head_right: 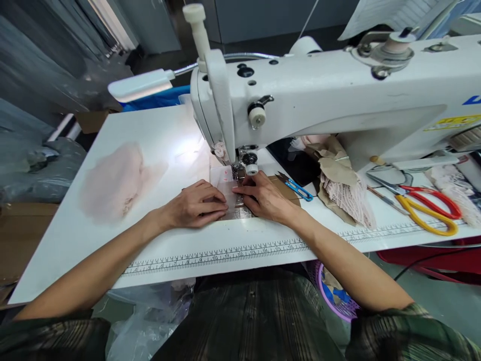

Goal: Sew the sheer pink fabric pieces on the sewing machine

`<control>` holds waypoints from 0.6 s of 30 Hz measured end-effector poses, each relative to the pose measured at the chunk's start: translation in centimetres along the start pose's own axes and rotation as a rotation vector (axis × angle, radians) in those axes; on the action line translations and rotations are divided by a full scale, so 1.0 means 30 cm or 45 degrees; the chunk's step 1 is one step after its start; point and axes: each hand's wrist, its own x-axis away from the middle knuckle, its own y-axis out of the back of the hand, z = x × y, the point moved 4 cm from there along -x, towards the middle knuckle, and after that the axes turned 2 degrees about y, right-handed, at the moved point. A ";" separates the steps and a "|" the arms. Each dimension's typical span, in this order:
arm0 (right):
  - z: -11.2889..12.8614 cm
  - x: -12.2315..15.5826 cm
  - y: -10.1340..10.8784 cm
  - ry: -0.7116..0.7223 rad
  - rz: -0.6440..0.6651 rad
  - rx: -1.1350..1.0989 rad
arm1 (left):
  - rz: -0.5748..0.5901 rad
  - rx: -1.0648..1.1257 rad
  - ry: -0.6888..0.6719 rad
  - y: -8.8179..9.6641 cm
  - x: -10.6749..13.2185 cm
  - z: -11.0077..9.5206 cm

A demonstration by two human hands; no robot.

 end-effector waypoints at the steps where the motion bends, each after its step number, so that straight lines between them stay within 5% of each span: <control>1: 0.001 -0.001 0.001 0.003 -0.005 -0.002 | -0.046 -0.016 0.008 -0.007 0.001 0.003; 6: 0.006 -0.003 0.004 0.000 -0.016 -0.006 | -0.222 -0.057 -0.015 -0.009 -0.001 0.005; 18: 0.007 -0.005 0.005 0.021 0.010 0.034 | -0.151 -0.212 -0.096 -0.017 0.003 -0.016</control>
